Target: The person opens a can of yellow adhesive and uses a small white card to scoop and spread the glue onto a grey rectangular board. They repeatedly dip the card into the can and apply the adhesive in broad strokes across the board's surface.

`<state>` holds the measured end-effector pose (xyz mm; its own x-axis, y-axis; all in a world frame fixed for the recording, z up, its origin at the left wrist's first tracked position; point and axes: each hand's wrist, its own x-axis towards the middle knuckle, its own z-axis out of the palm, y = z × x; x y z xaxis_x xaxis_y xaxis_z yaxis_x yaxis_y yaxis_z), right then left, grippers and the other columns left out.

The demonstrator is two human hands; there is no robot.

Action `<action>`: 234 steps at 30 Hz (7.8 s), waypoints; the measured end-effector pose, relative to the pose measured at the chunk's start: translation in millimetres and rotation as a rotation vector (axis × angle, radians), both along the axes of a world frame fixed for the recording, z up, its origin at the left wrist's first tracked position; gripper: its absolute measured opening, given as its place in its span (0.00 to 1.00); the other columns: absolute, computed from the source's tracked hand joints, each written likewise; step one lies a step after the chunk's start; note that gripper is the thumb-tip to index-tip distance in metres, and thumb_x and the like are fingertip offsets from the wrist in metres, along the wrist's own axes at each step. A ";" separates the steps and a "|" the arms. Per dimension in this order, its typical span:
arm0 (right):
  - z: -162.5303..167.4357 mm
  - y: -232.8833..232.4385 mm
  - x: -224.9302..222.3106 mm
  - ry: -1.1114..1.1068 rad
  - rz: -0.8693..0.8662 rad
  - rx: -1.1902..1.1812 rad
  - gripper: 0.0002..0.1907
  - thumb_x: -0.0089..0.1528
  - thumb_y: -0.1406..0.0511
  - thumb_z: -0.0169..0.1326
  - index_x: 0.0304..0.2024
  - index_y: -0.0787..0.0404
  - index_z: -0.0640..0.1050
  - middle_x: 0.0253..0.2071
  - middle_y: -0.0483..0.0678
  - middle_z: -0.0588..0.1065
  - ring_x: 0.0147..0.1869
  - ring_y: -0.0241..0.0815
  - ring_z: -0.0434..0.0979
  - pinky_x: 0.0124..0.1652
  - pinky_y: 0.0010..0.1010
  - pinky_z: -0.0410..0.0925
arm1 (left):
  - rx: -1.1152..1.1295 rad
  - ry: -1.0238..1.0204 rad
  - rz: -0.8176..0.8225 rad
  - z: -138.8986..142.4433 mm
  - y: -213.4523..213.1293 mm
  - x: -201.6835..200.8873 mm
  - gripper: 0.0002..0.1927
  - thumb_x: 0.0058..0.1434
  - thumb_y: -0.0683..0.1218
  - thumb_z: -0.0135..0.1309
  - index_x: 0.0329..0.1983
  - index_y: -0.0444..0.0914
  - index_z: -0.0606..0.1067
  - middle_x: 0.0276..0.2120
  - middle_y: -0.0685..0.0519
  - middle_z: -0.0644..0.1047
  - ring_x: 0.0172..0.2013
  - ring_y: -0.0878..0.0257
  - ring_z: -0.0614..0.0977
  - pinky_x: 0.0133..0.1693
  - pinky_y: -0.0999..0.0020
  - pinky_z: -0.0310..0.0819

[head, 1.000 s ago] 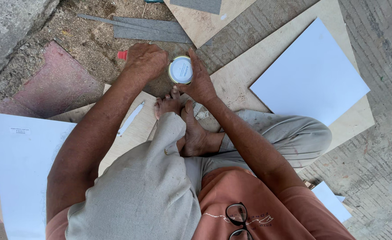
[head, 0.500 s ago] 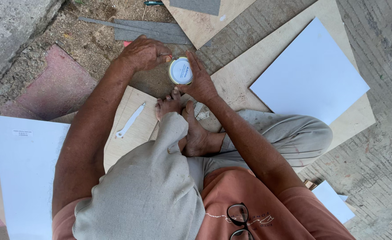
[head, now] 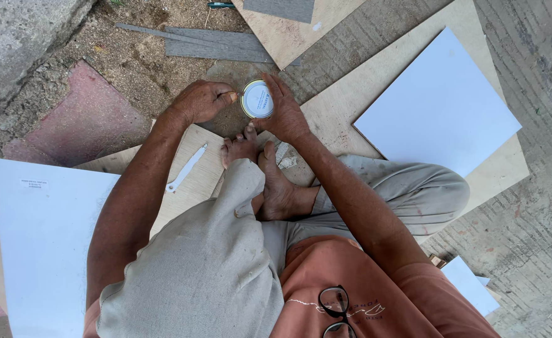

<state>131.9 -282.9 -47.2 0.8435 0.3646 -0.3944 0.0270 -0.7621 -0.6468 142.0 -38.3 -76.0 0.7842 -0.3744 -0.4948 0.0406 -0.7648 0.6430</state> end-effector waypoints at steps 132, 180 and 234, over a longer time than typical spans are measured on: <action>-27.7 -136.8 -142.8 0.094 -0.375 0.255 0.20 0.65 0.67 0.58 0.60 0.62 0.76 0.49 0.50 0.82 0.52 0.40 0.83 0.49 0.31 0.76 | 0.423 -0.243 0.050 -0.3 79.6 8.4 0.13 0.62 0.48 0.66 0.49 0.42 0.83 0.46 0.45 0.81 0.45 0.52 0.82 0.53 0.54 0.76; 43.1 -71.0 -10.7 -0.242 -0.275 0.491 0.21 0.67 0.70 0.58 0.63 0.64 0.74 0.52 0.52 0.80 0.54 0.41 0.83 0.53 0.32 0.76 | 0.171 -0.501 0.334 41.9 99.2 -49.7 0.43 0.44 0.40 0.75 0.67 0.34 0.73 0.55 0.45 0.66 0.54 0.53 0.76 0.59 0.61 0.77; 67.9 101.2 34.1 -0.938 0.645 -0.076 0.29 0.62 0.60 0.52 0.65 0.61 0.72 0.70 0.53 0.67 0.75 0.51 0.63 0.73 0.47 0.50 | 0.051 -0.414 0.772 90.5 44.2 -56.3 0.11 0.69 0.50 0.59 0.41 0.36 0.81 0.31 0.46 0.81 0.31 0.56 0.80 0.35 0.60 0.73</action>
